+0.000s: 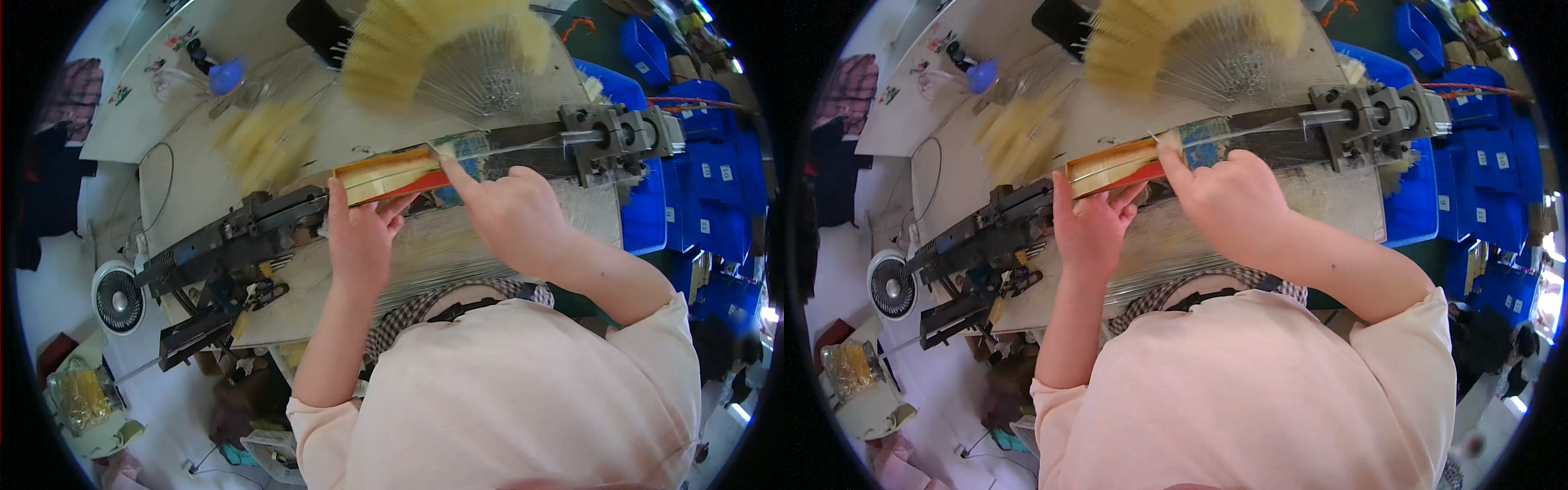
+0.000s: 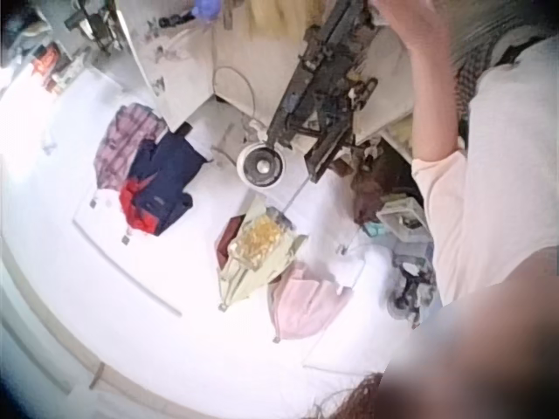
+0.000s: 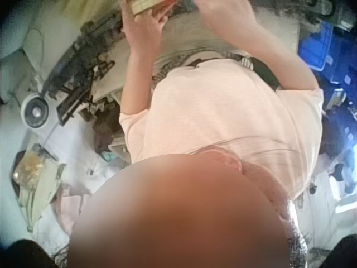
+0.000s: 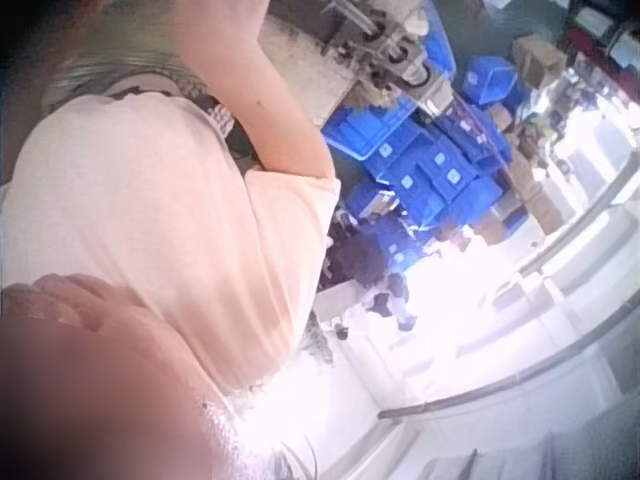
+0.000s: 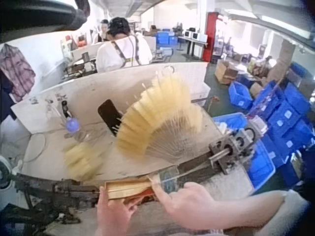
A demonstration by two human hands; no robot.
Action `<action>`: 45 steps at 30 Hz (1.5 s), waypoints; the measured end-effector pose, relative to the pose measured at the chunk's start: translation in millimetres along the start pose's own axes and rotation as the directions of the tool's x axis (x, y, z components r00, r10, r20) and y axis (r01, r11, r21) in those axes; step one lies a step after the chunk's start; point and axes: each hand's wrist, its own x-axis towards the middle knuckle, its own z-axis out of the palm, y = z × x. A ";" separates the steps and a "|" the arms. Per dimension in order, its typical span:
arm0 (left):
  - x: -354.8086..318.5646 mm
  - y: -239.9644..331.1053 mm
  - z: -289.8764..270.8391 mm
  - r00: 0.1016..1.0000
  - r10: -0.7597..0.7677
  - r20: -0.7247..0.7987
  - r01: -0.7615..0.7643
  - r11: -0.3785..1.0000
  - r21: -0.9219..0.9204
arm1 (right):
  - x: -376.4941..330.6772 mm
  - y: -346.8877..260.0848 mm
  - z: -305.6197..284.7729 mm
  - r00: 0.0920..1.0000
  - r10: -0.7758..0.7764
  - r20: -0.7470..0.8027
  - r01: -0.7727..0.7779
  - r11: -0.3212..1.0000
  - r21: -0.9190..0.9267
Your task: The person manufactures wire brushes by loading bristles between metal wires inside a fixture, smoothing the fibers with a metal tool, and using a machine to twist the wires into brushes.
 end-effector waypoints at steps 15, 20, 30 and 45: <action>-64.6 -23.8 -65.3 0.983 -0.093 -0.157 0.118 0.980 0.158 | -100.7 49.3 48.3 0.845 0.450 0.290 -0.522 0.571 0.634; -148.5 -10.3 -212.3 0.501 0.160 -0.850 -0.479 0.870 -0.118 | -131.0 54.5 45.7 0.638 0.402 0.656 -0.664 0.718 0.206; -164.6 18.6 -222.3 0.156 0.390 -0.907 -0.649 0.733 0.204 | -129.8 70.1 62.1 0.807 0.300 0.509 -0.443 0.877 0.186; -124.7 -10.5 -184.1 0.542 0.422 -0.727 -0.542 0.836 0.082 | -68.1 91.2 -58.4 0.908 0.401 0.121 -0.337 0.527 0.780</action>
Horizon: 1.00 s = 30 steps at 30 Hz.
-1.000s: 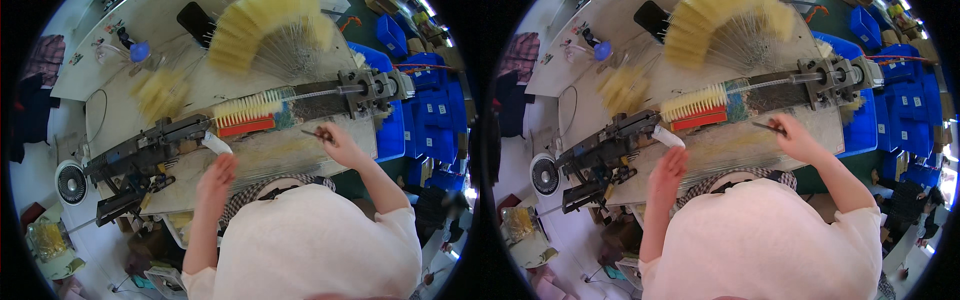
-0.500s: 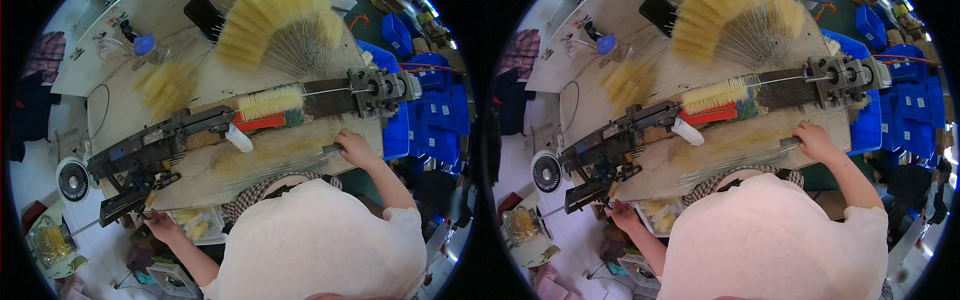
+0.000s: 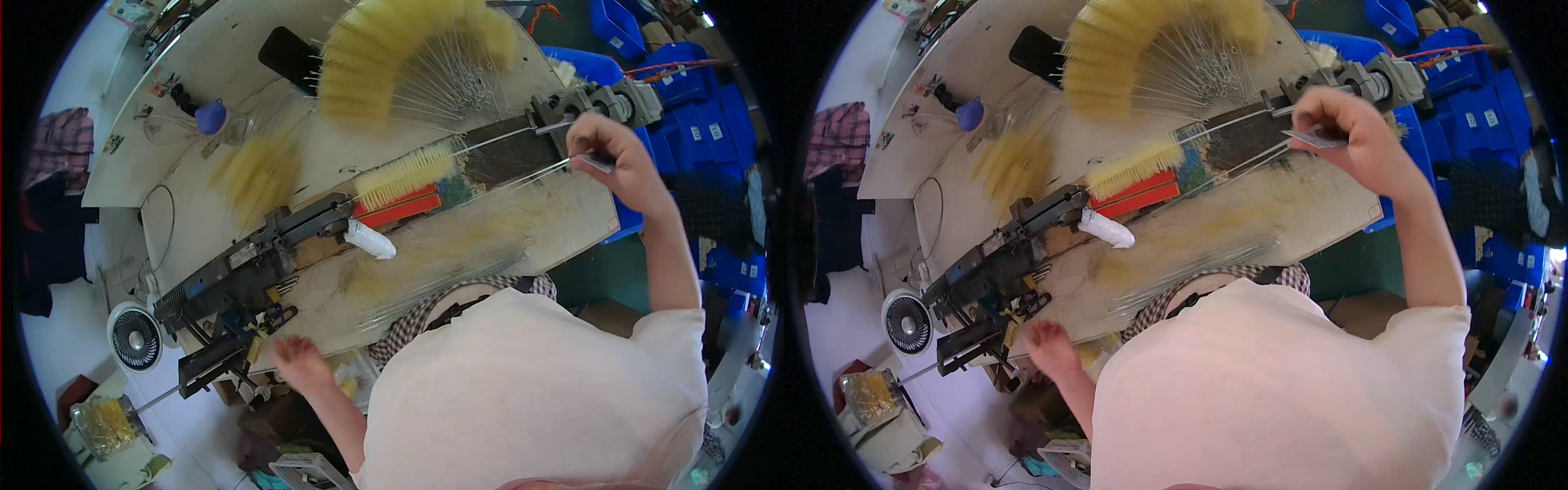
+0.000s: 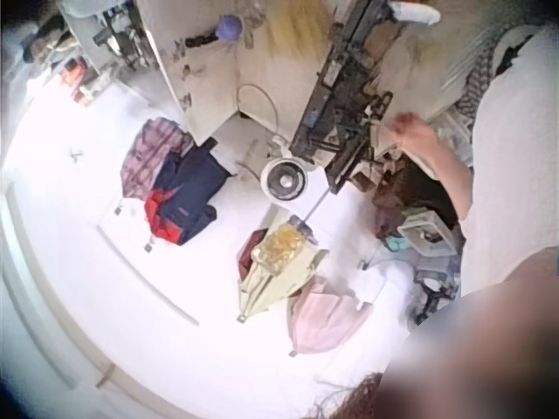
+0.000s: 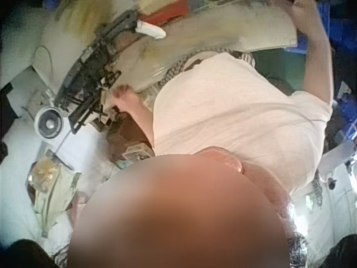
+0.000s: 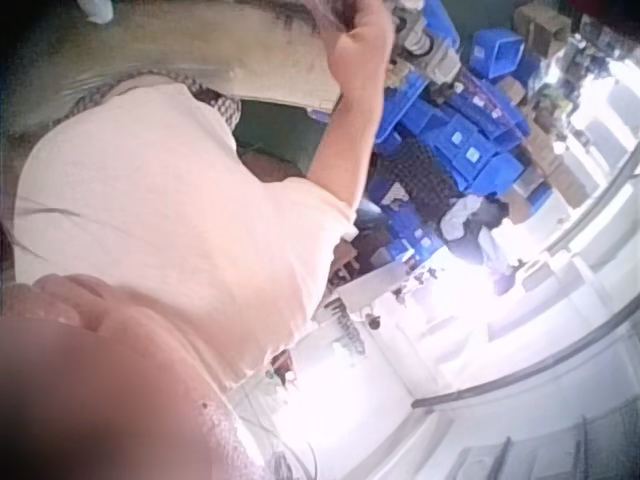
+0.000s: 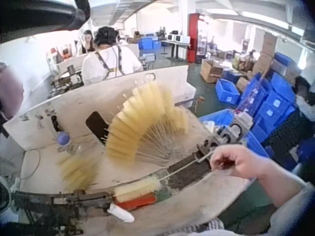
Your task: The person manufactures wire brushes by loading bristles between metal wires inside a fixture, smoothing the fibers with a metal tool, and using a machine to twist the wires into brushes.
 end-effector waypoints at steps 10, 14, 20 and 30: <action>-70.4 -37.8 112.2 0.395 -0.313 0.864 -0.647 0.573 0.503 | 44.1 -67.3 61.5 0.827 -0.442 -0.348 0.553 0.755 0.354; -73.1 -31.8 93.0 0.701 -0.020 0.713 -0.451 0.761 0.466 | 40.9 0.3 142.3 0.957 -0.130 0.260 0.221 0.908 -0.356; -87.7 -35.1 122.5 0.588 0.178 0.789 -0.635 0.707 0.313 | 41.6 45.3 240.2 0.909 0.141 0.392 -0.219 0.963 0.160; -83.3 -37.8 177.6 -0.113 0.089 0.990 -0.914 -0.400 -0.068 | 86.3 -3.0 54.8 0.880 -0.322 0.350 0.469 0.708 -0.528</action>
